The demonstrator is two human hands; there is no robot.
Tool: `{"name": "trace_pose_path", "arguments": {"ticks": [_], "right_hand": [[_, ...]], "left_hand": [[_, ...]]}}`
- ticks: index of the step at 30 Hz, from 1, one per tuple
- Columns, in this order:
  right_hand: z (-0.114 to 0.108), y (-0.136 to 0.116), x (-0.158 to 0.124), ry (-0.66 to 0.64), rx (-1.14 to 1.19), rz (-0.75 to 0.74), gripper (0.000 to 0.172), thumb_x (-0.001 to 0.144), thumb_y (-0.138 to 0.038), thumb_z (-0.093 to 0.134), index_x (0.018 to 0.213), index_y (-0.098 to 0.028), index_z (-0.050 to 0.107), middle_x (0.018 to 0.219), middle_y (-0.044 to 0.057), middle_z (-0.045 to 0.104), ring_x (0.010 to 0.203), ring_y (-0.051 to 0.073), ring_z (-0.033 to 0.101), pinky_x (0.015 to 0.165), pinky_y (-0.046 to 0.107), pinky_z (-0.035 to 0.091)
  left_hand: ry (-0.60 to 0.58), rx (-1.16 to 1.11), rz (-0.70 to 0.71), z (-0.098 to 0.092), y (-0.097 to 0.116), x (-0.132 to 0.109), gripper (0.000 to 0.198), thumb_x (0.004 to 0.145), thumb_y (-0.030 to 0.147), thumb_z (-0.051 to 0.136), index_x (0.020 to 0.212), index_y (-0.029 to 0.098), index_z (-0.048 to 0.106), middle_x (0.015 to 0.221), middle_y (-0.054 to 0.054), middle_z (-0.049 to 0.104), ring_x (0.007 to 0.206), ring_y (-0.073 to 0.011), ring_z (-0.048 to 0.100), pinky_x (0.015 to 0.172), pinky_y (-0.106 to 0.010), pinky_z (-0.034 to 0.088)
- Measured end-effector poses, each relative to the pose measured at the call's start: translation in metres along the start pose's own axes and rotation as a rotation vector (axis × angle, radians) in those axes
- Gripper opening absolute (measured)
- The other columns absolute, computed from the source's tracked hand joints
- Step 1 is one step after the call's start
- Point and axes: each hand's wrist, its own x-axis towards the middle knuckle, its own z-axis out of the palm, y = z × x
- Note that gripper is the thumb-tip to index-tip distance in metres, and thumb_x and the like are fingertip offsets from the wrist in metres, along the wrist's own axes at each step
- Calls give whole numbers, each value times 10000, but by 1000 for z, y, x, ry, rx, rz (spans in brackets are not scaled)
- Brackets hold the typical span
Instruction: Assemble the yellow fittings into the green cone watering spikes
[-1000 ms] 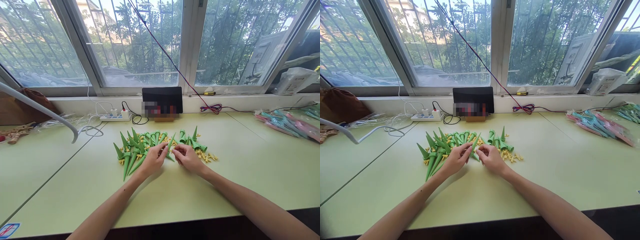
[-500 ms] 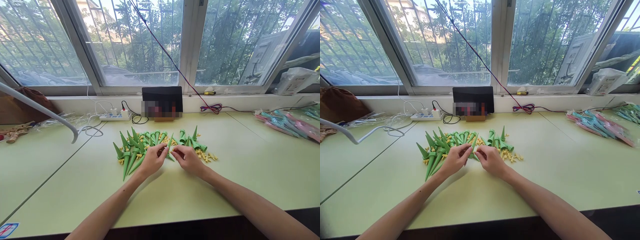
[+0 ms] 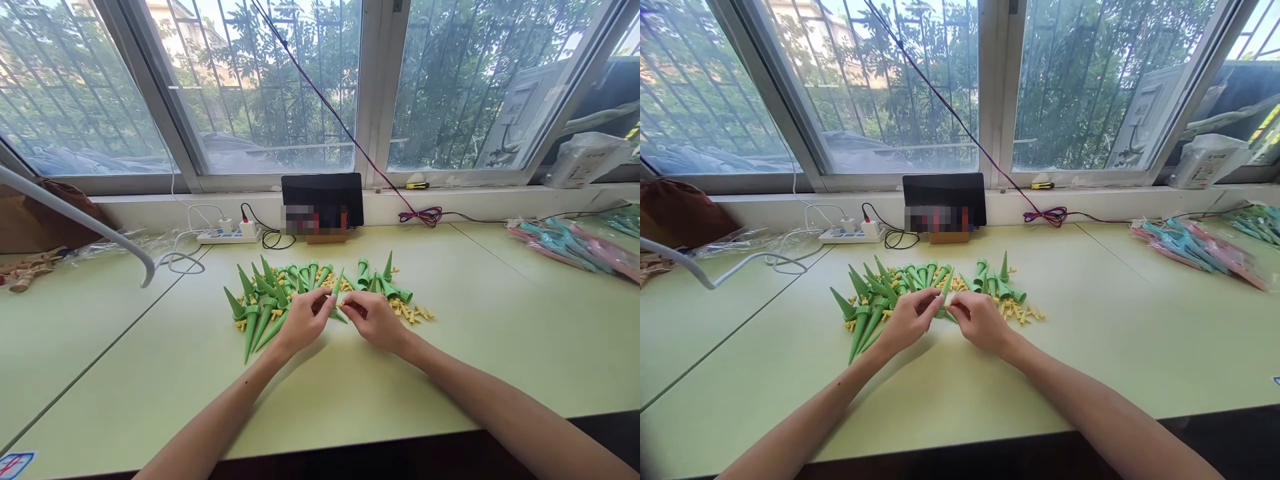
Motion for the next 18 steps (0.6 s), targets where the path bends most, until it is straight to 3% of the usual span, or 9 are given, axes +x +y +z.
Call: {"name": "trace_pose_path", "arguments": {"ticks": [9,18], "right_hand": [[-1,-4,1,-2,105,103,270,927,-336,545,695,-198,559,625,1,542,565,135,432,557,276,321],[1,0,6,-100,729,479,394,793,-523,684,659,-175,557,555,-36,502,438,90,451,426,236,353]], "left_hand": [[-30,-38,13,1,-5,0,310,938,400,514,1039,152,669,668,-1,629,533,-107,528,525,-212,438],[-20,-61,30,1,-3,0,294,934,370,536,1081,157,676,656,5,638,518,-104,545,504,-206,462]]}}
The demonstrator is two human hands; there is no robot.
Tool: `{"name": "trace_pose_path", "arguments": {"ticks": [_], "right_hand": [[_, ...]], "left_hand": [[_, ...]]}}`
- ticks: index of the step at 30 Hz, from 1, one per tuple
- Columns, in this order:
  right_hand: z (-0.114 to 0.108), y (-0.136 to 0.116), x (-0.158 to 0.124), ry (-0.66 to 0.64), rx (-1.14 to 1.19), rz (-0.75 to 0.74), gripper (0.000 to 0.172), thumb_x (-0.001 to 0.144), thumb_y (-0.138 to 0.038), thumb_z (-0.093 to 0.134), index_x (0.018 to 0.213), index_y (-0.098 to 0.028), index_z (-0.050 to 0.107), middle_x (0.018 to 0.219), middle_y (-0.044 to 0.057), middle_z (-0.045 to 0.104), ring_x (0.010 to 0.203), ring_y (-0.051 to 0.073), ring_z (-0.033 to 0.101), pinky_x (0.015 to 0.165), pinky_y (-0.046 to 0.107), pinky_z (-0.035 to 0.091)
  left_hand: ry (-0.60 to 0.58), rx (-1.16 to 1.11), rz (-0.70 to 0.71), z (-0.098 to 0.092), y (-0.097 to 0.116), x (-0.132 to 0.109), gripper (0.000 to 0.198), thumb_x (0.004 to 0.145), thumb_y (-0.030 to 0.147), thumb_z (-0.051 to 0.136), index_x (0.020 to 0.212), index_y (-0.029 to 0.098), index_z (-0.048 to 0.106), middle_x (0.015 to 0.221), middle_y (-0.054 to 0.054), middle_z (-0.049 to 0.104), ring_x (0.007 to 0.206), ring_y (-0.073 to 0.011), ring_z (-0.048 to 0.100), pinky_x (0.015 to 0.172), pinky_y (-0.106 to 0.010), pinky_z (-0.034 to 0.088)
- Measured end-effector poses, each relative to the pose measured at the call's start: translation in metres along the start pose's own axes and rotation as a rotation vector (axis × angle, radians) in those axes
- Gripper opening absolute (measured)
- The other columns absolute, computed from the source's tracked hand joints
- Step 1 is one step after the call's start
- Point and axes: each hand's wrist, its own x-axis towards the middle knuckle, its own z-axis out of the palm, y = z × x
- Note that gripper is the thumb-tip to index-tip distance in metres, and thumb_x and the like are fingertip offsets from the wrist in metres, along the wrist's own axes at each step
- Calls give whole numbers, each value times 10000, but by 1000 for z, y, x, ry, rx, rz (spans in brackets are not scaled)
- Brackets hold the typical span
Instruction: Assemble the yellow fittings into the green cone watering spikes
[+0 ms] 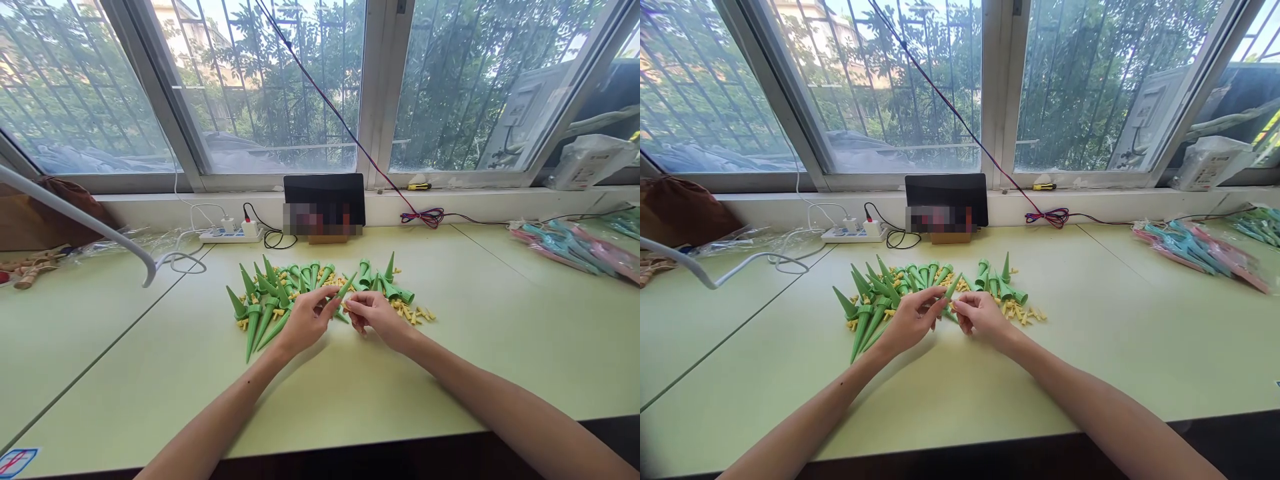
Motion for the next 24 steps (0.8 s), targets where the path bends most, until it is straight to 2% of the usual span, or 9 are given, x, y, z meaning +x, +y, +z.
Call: {"name": "trace_pose_path", "arguments": {"ticks": [5,13,20,24], "right_hand": [[-3,-1,1,-50,157,94,407,748,-487,760,649,-165,530,578,-50,479,436,68,452,403,211,338],[-4,5,2,-133,114,179,492,758,-619,718,789,-131,660,558,-43,496,424,80,497,373,194,377],[-3,8,2,-129,64,118,472,787,-608,691,710,-149,618,540,-51,465,418,79,475,383,201,384],[-3,9,0,-94,-91,44,440,864,-571,604,697,-165,596,519,-43,477,395,87,449,386,214,359]], "left_hand": [[36,15,20,2,-1,0,279,935,344,540,1077,147,675,693,-12,659,547,-111,575,521,-208,480],[77,28,23,4,-4,1,261,939,335,534,1052,156,686,752,-17,692,546,-104,584,530,-205,489],[59,43,33,2,-4,1,246,922,325,570,1039,156,706,679,2,685,495,-91,551,507,-198,473],[55,39,25,2,-2,1,230,911,327,587,994,151,709,663,0,681,494,-92,554,502,-197,469]]}}
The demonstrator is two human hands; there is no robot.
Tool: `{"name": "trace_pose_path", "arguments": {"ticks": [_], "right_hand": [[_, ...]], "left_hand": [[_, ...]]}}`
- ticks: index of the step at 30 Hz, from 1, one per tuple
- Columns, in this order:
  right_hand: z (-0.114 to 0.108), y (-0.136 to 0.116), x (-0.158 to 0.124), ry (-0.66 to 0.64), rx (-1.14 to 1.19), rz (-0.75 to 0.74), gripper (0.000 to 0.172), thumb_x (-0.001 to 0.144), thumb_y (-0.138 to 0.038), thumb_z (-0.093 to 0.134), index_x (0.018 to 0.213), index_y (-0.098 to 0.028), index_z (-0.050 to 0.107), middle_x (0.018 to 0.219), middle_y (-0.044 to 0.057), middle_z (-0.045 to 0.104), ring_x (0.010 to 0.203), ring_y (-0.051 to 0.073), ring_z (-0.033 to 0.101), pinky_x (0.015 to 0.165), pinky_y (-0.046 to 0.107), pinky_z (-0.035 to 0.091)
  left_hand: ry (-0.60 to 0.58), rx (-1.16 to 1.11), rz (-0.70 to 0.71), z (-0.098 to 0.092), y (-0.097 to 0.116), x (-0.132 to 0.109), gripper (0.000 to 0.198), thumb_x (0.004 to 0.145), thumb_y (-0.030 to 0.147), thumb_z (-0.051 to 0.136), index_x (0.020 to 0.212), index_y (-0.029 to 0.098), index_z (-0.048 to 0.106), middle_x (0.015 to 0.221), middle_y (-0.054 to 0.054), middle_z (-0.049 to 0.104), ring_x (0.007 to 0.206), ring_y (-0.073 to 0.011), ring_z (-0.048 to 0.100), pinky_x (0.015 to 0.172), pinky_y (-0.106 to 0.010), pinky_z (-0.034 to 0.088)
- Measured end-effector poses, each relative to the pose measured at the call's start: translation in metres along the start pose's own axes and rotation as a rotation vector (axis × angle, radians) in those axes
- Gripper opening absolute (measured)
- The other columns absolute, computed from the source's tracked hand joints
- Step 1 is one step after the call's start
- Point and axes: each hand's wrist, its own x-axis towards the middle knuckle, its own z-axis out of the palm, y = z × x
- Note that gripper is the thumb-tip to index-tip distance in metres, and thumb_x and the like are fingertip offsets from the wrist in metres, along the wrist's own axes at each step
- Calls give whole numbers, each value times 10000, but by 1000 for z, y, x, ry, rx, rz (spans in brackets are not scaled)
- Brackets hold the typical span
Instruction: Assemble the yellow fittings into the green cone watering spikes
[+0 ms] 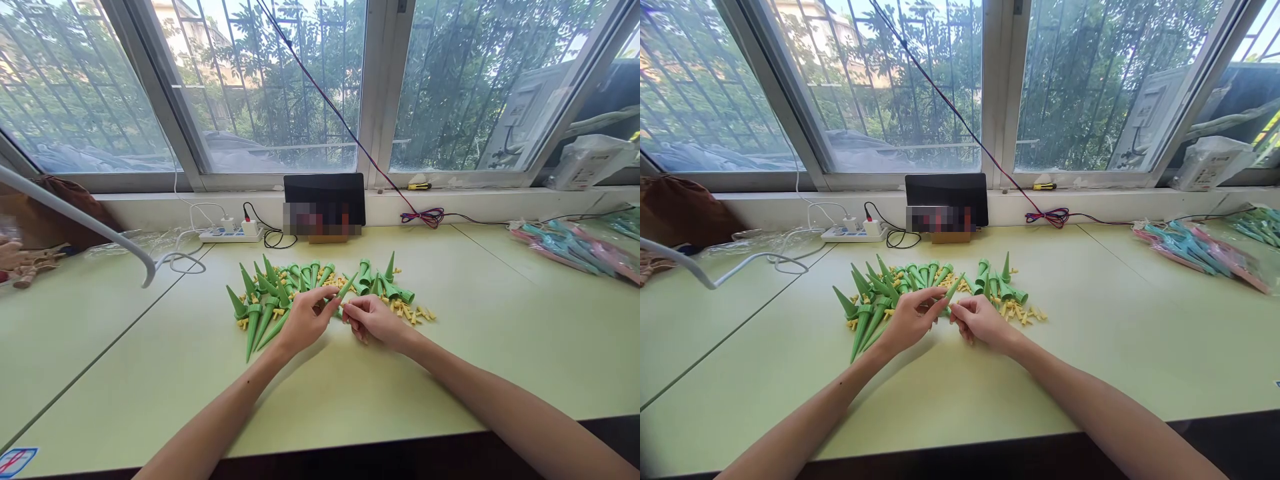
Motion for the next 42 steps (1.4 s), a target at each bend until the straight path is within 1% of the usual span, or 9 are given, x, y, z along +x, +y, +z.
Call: {"name": "trace_pose_path", "arguments": {"ticks": [5,10,18,24,29,33,38,40,42], "right_hand": [[2,-3,-4,85,-350,-149,364,946,-414,498,672,-179,552,499,-36,463,438,99,410,459,238,320],[3,-5,-6,204,-670,-399,386,929,-273,505,582,-187,361,535,-45,346,521,96,290,520,259,233],[2,-3,-7,190,-792,-525,365,938,-209,493,605,-185,345,557,-32,393,542,100,340,558,260,241],[4,-3,-8,189,-781,-503,372,931,-208,497,590,-181,350,548,-35,388,534,96,332,553,259,241],[6,-5,-8,167,-661,-420,393,919,-244,510,563,-177,358,530,-47,332,522,89,284,521,261,216],[6,-7,-8,139,-473,-283,389,899,-310,542,550,-178,432,509,-41,384,493,89,330,493,255,235],[2,-10,-5,-40,164,112,337,831,-453,651,676,-159,595,490,-51,428,420,89,395,418,236,285],[0,-11,-4,-113,402,238,320,785,-434,718,700,-150,597,516,-65,400,444,72,390,413,211,268],[-2,-11,-4,-148,519,299,304,774,-400,745,711,-145,592,529,-71,382,462,61,386,412,194,249]], "left_hand": [[-17,-24,-21,0,0,0,230,912,343,582,961,151,697,667,-2,679,482,-88,554,484,-191,459],[-35,-55,-55,-1,2,-1,244,913,360,575,939,147,690,632,4,639,466,-87,539,464,-188,447],[-78,-41,-77,-2,4,-1,280,927,382,540,917,146,690,602,14,593,453,-88,524,446,-192,427],[-101,-35,-82,-2,2,-2,278,933,388,531,932,153,680,599,20,590,456,-89,533,455,-189,434],[-128,-47,-93,-3,2,-1,279,933,396,537,940,153,674,664,0,653,452,-84,545,451,-186,443],[-105,-63,-76,-3,2,-1,270,929,390,551,942,154,681,707,-15,690,462,-88,567,466,-192,467],[-76,-120,-55,-1,1,0,259,921,389,576,964,153,674,708,-16,681,488,-99,592,471,-198,481],[-60,-137,-40,0,0,-1,256,925,387,574,969,154,668,739,-20,676,500,-95,594,472,-194,482],[-51,-139,-24,0,-1,-1,251,932,380,568,978,155,669,777,-26,668,510,-87,589,476,-190,483]]}}
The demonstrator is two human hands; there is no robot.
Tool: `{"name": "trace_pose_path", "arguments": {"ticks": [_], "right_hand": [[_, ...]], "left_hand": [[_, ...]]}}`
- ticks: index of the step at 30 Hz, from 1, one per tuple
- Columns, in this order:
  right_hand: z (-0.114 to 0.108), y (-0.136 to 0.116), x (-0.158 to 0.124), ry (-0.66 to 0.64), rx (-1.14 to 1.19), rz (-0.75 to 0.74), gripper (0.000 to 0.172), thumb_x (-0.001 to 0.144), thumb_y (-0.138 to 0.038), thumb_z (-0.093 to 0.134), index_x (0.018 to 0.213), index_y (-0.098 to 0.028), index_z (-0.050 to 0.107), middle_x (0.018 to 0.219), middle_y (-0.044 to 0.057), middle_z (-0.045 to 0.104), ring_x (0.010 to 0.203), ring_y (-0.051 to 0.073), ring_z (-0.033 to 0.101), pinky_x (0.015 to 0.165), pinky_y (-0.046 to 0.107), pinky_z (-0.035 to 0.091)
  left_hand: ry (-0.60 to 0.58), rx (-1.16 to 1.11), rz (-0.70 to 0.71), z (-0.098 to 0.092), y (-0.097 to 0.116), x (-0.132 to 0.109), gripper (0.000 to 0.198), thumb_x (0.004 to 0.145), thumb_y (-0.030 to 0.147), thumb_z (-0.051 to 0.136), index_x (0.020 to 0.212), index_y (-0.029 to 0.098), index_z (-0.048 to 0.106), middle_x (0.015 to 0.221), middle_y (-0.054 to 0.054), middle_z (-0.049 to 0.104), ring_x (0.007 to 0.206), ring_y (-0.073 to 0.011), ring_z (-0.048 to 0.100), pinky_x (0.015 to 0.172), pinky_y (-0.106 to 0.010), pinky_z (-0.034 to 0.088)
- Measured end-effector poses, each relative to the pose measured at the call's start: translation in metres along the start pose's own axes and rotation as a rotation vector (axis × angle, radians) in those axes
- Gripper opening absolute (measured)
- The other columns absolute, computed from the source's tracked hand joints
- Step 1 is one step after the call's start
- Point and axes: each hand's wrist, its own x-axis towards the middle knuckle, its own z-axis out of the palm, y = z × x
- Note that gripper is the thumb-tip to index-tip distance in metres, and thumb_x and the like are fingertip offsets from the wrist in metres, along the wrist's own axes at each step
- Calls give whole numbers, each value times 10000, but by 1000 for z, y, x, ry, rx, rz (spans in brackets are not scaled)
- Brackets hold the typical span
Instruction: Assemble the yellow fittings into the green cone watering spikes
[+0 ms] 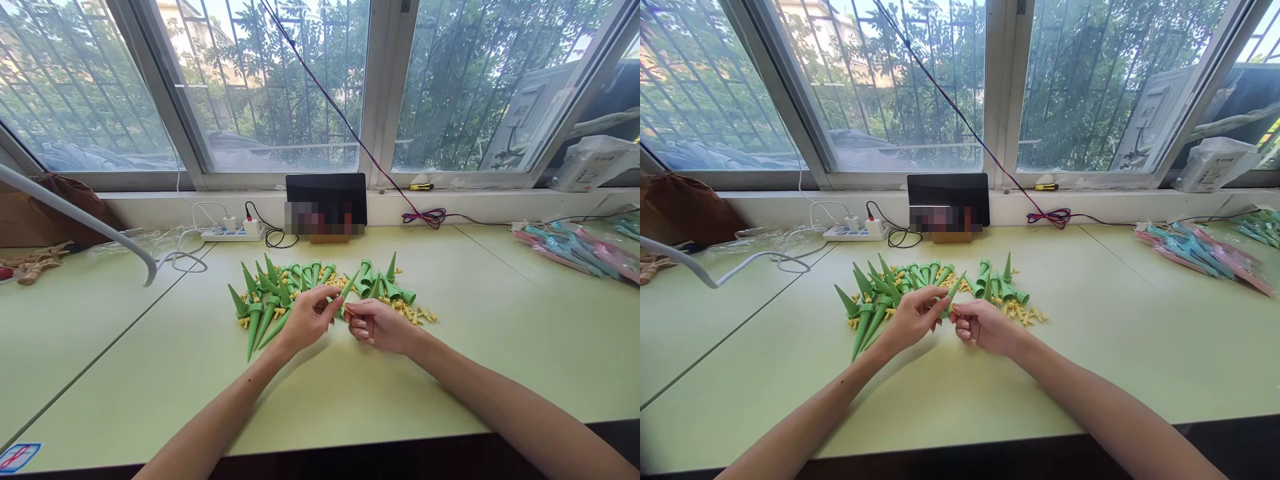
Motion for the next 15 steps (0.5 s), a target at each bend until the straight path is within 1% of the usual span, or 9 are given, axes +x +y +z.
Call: {"name": "trace_pose_path", "arguments": {"ticks": [3,8,13,15], "right_hand": [[-1,1,0,-7,14,-19,305,788,-388,749,705,-139,593,523,-71,378,464,60,399,415,191,255],[-2,6,1,35,-88,-115,361,783,-434,762,682,-136,584,514,-78,366,454,67,428,421,201,282],[-1,8,3,73,-157,-143,400,763,-484,764,668,-147,571,514,-83,355,443,73,430,407,206,284],[0,8,3,104,-237,-172,406,782,-509,731,660,-157,569,502,-79,362,431,82,428,402,215,293]], "left_hand": [[2,6,16,0,0,0,250,937,370,561,994,157,680,838,-34,653,518,-76,581,482,-188,487],[16,26,22,1,0,1,245,930,358,571,995,157,696,867,-42,651,528,-74,577,485,-189,496],[15,46,19,1,-2,0,236,926,348,578,996,158,700,869,-45,661,534,-78,576,487,-190,495],[12,57,17,0,-2,0,235,925,348,578,992,160,703,875,-46,668,532,-78,576,490,-190,492]]}}
